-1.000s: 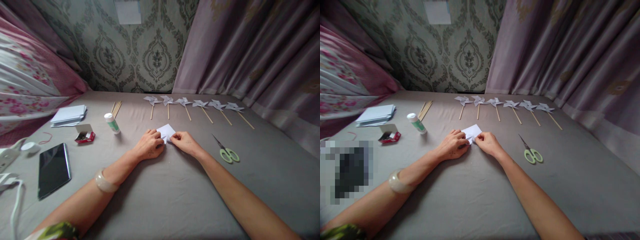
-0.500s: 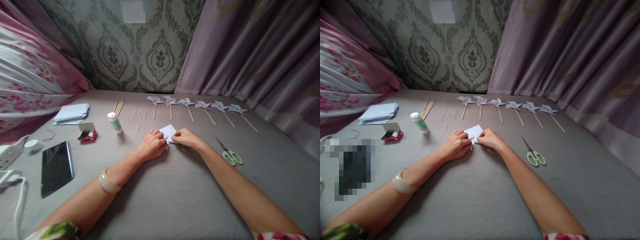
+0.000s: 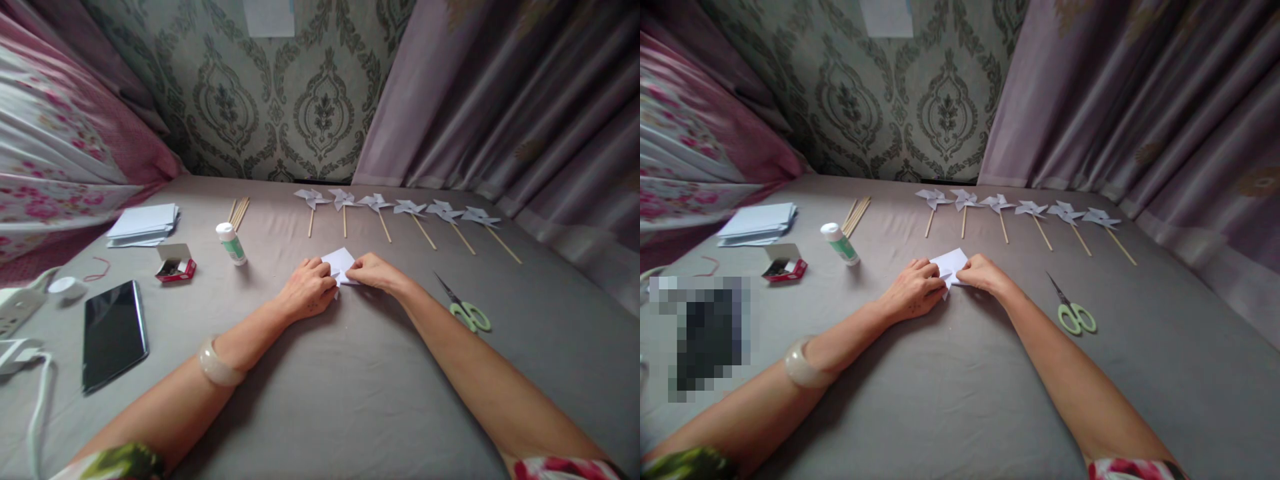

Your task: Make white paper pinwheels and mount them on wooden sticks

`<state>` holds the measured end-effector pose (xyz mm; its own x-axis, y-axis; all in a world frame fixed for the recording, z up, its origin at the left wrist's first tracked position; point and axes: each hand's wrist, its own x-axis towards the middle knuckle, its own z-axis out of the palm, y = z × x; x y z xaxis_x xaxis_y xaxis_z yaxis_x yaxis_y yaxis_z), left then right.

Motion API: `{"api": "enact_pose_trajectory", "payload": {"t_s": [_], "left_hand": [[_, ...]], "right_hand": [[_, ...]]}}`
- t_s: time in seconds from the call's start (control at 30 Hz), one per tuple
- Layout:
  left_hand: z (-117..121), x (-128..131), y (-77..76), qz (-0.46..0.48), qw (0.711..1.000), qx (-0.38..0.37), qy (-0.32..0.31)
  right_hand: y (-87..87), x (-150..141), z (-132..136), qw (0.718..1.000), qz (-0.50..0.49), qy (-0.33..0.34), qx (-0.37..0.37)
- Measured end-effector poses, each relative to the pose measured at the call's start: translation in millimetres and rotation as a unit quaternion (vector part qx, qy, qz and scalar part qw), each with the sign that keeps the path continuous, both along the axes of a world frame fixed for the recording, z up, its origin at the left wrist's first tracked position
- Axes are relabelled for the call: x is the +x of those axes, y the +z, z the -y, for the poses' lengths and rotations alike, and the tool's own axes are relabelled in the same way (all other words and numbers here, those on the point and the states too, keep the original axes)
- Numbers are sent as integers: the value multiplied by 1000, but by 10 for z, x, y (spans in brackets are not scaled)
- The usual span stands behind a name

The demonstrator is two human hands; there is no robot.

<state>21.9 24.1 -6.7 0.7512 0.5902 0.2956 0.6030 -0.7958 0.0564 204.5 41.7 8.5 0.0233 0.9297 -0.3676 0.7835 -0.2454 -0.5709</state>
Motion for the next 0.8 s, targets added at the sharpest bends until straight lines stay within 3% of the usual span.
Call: {"api": "enact_pose_trajectory", "payload": {"t_s": [0.4, 0.8], "left_hand": [[-72, -2, -48, 105, 994, -17, 33], [-107, 70, -42, 67, 996, -41, 37]], "right_hand": [[4, 0, -34, 1000, -14, -5, -12], [7, -2, -37, 1000, -22, -6, -12]]}}
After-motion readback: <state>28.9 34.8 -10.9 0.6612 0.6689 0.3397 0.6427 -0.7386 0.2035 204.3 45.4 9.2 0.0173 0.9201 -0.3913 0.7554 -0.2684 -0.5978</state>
